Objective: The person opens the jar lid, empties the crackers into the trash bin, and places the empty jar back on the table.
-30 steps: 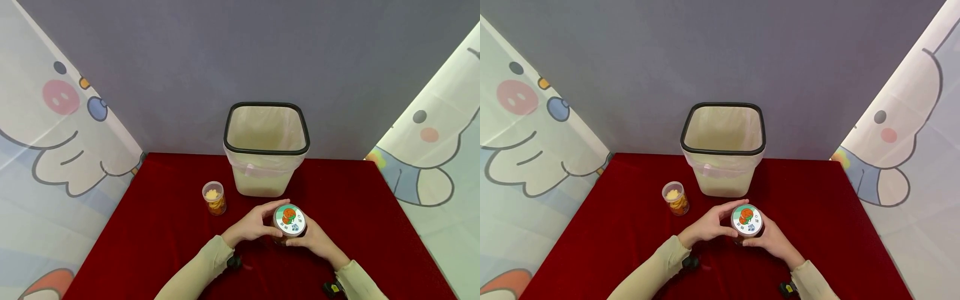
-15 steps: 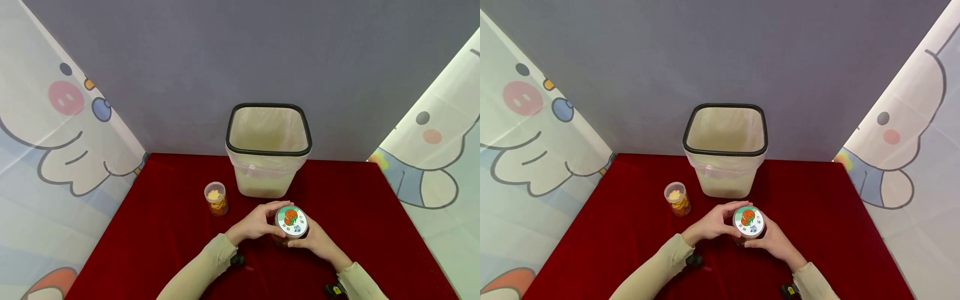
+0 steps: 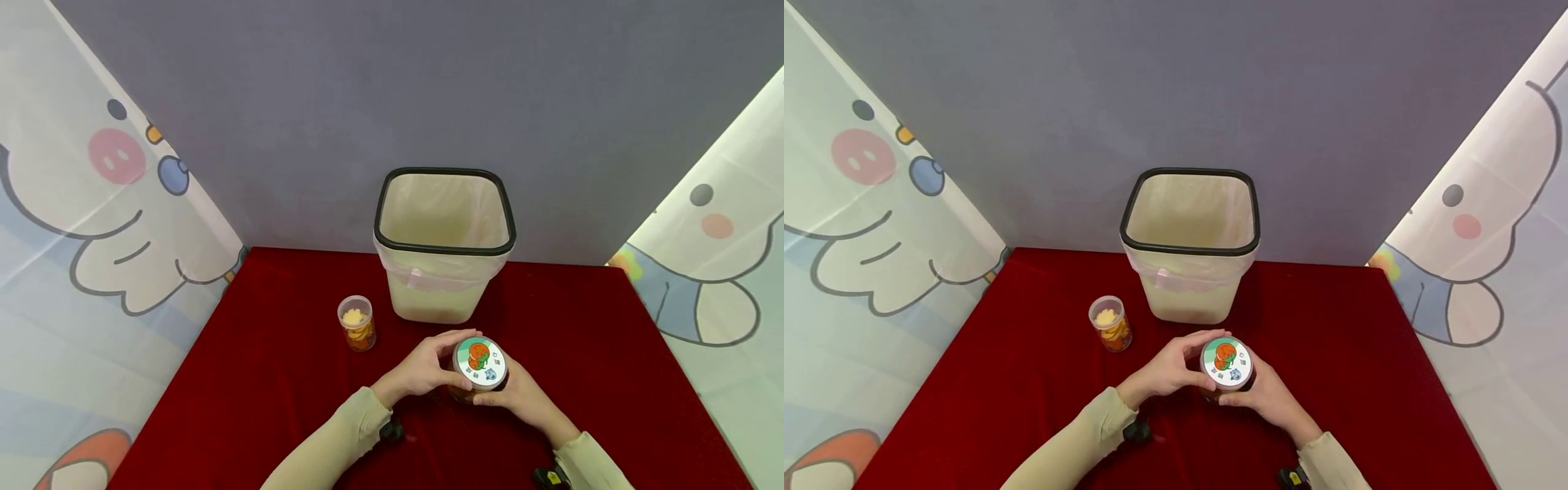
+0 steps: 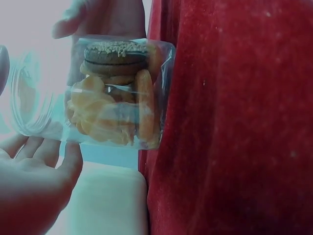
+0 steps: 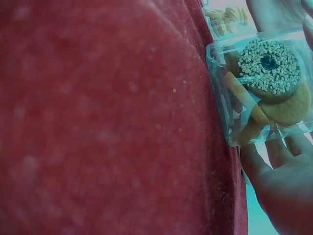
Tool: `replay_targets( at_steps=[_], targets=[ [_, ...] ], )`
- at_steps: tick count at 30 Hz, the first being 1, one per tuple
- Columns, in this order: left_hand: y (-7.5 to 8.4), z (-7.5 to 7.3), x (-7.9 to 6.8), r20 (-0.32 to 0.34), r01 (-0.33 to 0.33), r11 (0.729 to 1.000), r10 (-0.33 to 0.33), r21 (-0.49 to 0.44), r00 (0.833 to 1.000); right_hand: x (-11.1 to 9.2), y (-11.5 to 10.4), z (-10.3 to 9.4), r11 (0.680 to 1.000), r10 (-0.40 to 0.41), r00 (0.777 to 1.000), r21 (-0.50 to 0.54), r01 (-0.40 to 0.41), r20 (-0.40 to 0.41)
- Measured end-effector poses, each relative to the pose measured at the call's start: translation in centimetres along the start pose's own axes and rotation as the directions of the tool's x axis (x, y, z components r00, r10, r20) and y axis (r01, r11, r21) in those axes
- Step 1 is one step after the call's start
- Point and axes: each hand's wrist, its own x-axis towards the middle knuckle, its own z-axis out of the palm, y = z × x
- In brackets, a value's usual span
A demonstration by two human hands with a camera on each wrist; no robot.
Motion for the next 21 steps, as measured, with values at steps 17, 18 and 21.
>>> replay_targets(
  at_steps=[17, 18, 21],
  targets=[
    [1.5, 1.3, -0.7, -0.132, 0.03, 0.999, -0.027, 0.021, 0.991, -0.1, -0.1, 0.0, 1.0, -0.003, 1.0, 0.016, 0.003, 0.005],
    [1.6, 1.4, -0.7, -0.14, 0.03, 0.999, -0.028, 0.017, 0.99, -0.1, -0.1, 0.0, 1.0, -0.007, 1.0, 0.016, 0.007, 0.005],
    [2.8, 1.7, -0.9, -0.167, 0.034, 0.999, -0.035, -0.006, 0.985, -0.1, -0.1, -0.1, 1.0, -0.021, 1.0, 0.022, 0.021, 0.012]
  ],
)
